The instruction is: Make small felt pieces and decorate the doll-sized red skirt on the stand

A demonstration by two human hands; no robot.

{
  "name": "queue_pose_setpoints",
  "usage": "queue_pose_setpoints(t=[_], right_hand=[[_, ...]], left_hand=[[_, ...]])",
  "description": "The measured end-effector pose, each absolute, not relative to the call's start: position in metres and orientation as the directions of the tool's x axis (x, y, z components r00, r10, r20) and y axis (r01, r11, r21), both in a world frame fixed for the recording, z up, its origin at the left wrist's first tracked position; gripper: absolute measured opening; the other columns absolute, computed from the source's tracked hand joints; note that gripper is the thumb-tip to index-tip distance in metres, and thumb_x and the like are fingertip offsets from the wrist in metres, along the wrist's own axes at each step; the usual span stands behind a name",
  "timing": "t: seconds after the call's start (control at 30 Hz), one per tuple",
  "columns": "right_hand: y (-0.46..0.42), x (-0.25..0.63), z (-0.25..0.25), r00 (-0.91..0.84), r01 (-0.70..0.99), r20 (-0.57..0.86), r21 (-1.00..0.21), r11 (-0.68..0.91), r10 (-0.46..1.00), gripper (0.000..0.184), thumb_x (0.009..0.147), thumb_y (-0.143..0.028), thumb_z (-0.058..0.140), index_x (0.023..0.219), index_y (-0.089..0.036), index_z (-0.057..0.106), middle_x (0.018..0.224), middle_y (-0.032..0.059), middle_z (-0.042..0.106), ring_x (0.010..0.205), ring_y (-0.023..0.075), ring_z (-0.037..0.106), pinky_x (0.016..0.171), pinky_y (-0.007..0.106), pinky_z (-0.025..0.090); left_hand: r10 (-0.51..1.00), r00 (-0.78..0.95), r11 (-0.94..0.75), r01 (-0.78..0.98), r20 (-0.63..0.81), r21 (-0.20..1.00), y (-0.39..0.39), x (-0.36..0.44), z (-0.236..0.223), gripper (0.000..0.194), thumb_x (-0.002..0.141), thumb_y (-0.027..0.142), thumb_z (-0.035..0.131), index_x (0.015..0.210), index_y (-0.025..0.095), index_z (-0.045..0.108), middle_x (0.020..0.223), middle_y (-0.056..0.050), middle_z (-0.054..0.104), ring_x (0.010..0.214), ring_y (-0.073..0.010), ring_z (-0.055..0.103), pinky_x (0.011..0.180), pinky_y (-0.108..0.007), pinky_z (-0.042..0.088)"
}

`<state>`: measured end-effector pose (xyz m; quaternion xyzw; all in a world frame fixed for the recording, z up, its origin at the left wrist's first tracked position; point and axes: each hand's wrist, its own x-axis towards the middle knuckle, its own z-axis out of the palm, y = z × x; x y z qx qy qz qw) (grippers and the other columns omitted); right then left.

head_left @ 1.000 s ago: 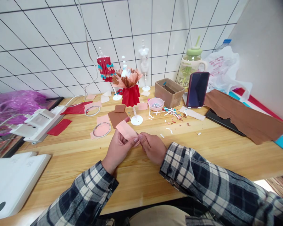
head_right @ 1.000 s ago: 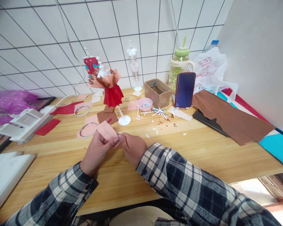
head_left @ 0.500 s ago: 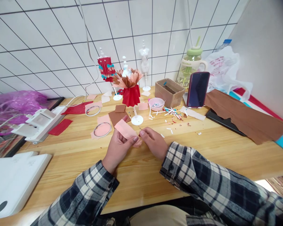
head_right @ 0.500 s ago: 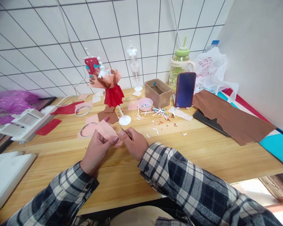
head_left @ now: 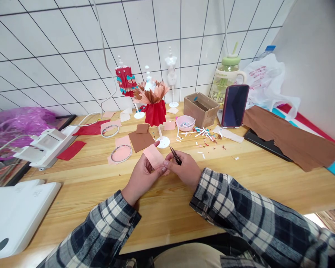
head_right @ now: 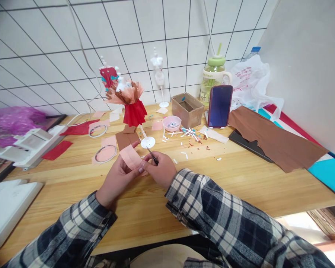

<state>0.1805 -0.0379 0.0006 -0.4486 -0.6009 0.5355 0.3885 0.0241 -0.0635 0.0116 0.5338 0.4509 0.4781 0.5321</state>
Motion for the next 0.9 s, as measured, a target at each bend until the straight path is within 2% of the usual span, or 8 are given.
queue_pose_setpoints(t=[0.1, 0.2, 0.3, 0.43, 0.57, 0.73, 0.9], right_hand=[[-0.037, 0.181, 0.001, -0.29, 0.168, -0.002, -0.985, 0.049, 0.957, 0.017, 0.077, -0.035, 0.059, 0.078, -0.018, 0.057, 0.055, -0.0076, 0.039, 0.053, 0.0094, 0.036, 0.051, 0.023, 0.028], [-0.037, 0.181, 0.002, -0.301, 0.21, 0.01, -0.975, 0.077, 0.954, 0.016, 0.078, -0.034, 0.058, 0.076, -0.018, 0.055, 0.054, -0.0078, 0.038, 0.052, 0.0095, 0.036, 0.051, 0.024, 0.027], [-0.04, 0.18, 0.004, -0.321, 0.224, 0.004, -0.971, 0.081, 0.947, 0.017, 0.079, -0.036, 0.058, 0.076, -0.019, 0.055, 0.053, -0.0083, 0.035, 0.051, 0.0094, 0.035, 0.05, 0.023, 0.026], [-0.043, 0.179, 0.005, -0.295, 0.185, -0.031, -0.982, 0.025, 0.955, 0.023, 0.085, -0.042, 0.052, 0.094, -0.021, 0.052, 0.054, -0.009, 0.038, 0.049, 0.0104, 0.037, 0.049, 0.022, 0.028], [-0.043, 0.179, 0.002, -0.308, 0.203, -0.089, -0.979, -0.026, 0.947, 0.025, 0.096, -0.037, 0.029, 0.09, -0.022, 0.048, 0.056, -0.0067, 0.041, 0.05, 0.0118, 0.04, 0.051, 0.023, 0.032], [-0.045, 0.178, -0.003, -0.382, 0.257, -0.013, -0.962, 0.093, 0.924, 0.028, 0.098, -0.042, 0.03, 0.085, -0.022, 0.046, 0.063, -0.0046, 0.046, 0.059, 0.013, 0.046, 0.057, 0.025, 0.036], [-0.048, 0.176, -0.003, -0.438, 0.246, -0.026, -0.965, 0.092, 0.899, 0.029, 0.099, -0.04, 0.031, 0.08, -0.023, 0.044, 0.063, -0.0044, 0.045, 0.059, 0.0126, 0.046, 0.056, 0.024, 0.037]], left_hand=[[0.987, 0.144, -0.077, 0.012, 0.074, 0.997, -0.063, 0.02, 0.011, 0.071, 0.077, 0.032, 0.074, 0.139, 0.019, 0.041, 0.122, -0.011, 0.062, 0.107, -0.0224, 0.061, 0.096, -0.037, 0.048], [0.991, 0.091, -0.106, 0.057, 0.101, 0.993, -0.061, 0.017, 0.011, 0.063, 0.079, 0.034, 0.071, 0.135, 0.018, 0.047, 0.123, -0.011, 0.061, 0.103, -0.0212, 0.061, 0.093, -0.035, 0.048], [0.995, 0.058, -0.08, 0.077, 0.076, 0.994, -0.059, 0.018, 0.011, 0.064, 0.078, 0.034, 0.072, 0.135, 0.019, 0.047, 0.105, -0.007, 0.067, 0.088, -0.018, 0.064, 0.082, -0.032, 0.052], [0.997, -0.01, -0.079, 0.064, 0.08, 0.995, -0.058, 0.019, 0.012, 0.064, 0.077, 0.032, 0.073, 0.134, 0.019, 0.048, 0.086, -0.002, 0.067, 0.076, -0.0144, 0.063, 0.073, -0.027, 0.053], [0.98, -0.151, -0.125, 0.045, 0.131, 0.991, -0.055, 0.018, 0.012, 0.062, 0.077, 0.031, 0.073, 0.134, 0.022, 0.047, 0.087, -0.001, 0.065, 0.077, -0.0129, 0.062, 0.07, -0.023, 0.053], [0.973, -0.165, -0.16, 0.002, 0.158, 0.987, -0.051, 0.015, 0.009, 0.063, 0.077, 0.028, 0.073, 0.134, 0.022, 0.046, 0.095, -0.002, 0.065, 0.082, -0.0127, 0.062, 0.073, -0.022, 0.053], [0.969, -0.165, -0.187, 0.009, 0.185, 0.982, -0.051, 0.015, 0.008, 0.062, 0.077, 0.028, 0.074, 0.133, 0.023, 0.047, 0.096, -0.002, 0.065, 0.082, -0.0125, 0.062, 0.073, -0.021, 0.053]])
